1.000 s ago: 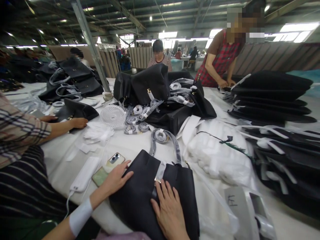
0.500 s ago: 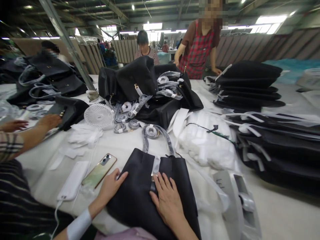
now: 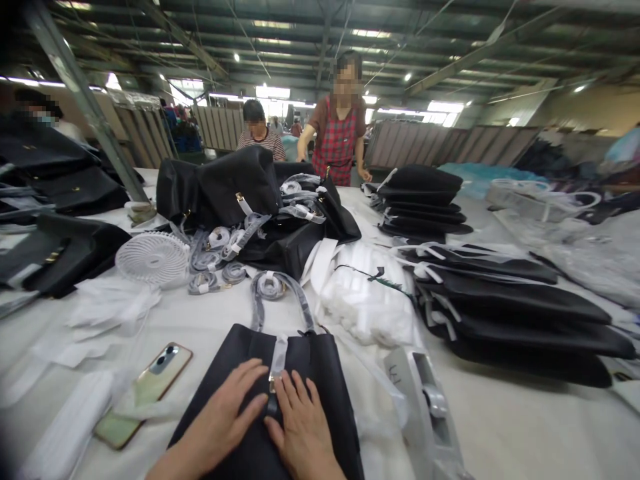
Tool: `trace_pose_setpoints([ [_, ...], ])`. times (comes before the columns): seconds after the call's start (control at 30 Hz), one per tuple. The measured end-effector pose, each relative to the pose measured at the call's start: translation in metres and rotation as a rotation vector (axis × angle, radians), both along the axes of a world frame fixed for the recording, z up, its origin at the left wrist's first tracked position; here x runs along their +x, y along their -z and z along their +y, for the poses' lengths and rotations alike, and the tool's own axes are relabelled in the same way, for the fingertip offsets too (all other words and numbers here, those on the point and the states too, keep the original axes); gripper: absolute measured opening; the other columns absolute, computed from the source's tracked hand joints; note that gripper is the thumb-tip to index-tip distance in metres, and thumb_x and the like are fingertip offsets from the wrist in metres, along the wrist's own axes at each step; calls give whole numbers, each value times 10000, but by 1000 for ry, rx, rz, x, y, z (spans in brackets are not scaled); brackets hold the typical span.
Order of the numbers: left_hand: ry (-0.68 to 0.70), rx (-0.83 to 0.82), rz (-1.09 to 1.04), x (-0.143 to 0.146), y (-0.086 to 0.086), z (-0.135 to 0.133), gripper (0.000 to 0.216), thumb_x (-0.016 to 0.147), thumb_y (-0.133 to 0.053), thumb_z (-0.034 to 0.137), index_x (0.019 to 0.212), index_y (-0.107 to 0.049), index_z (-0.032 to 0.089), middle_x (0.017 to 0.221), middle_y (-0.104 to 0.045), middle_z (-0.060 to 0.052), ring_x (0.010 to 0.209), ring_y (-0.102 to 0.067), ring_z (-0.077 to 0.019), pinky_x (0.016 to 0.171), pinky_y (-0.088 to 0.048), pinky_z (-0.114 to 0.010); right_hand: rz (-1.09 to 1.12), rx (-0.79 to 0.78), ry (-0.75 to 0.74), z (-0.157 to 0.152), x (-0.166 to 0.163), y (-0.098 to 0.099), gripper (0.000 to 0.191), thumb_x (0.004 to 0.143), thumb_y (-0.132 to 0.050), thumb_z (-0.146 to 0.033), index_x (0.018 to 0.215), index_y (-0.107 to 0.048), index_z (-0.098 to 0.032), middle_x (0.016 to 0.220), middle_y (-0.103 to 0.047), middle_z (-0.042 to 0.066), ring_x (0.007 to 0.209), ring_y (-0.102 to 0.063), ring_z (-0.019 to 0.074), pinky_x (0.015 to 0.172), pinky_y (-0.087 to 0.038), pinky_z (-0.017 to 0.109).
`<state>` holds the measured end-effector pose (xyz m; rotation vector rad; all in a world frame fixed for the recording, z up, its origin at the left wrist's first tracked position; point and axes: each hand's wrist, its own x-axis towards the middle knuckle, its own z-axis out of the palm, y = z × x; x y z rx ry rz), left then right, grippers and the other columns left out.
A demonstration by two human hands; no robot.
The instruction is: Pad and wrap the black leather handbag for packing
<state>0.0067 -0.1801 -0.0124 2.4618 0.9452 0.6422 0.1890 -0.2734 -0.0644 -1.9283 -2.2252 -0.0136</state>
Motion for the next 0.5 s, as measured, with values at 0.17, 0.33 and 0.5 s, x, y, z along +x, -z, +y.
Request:
trace_pose_setpoints([
  [0.17, 96, -10, 43, 42, 36, -10, 431, 958, -418, 268, 1384, -424, 205, 1342, -562, -89, 1202, -549, -208, 1003, -500, -378, 85, 12, 5, -3, 2, 11, 630, 844, -554, -283, 1448, -386, -217, 1465, -433, 53, 1320, -447, 281, 1071, -405, 464],
  [0.33, 115, 230, 120, 45, 70, -6, 464, 932, -454, 197, 1393, -415, 170, 1255, -629, -85, 966, -643, -184, 837, -547, -288, 549, -86, 91, 10, 24, -18, 388, 907, -423, -245, 1239, -621, -212, 1193, -681, 73, 1083, -648, 214, 951, -513, 356],
  [0.5, 8, 406, 81, 53, 92, -10, 447, 858, -457, 74, 1278, -538, 205, 1177, -663, -61, 874, -640, -180, 771, -530, -280, 789, 30, 487, 76, 84, -67, 429, 893, -431, -363, 1216, -608, -144, 909, -737, 79, 763, -713, 210, 748, -567, 331],
])
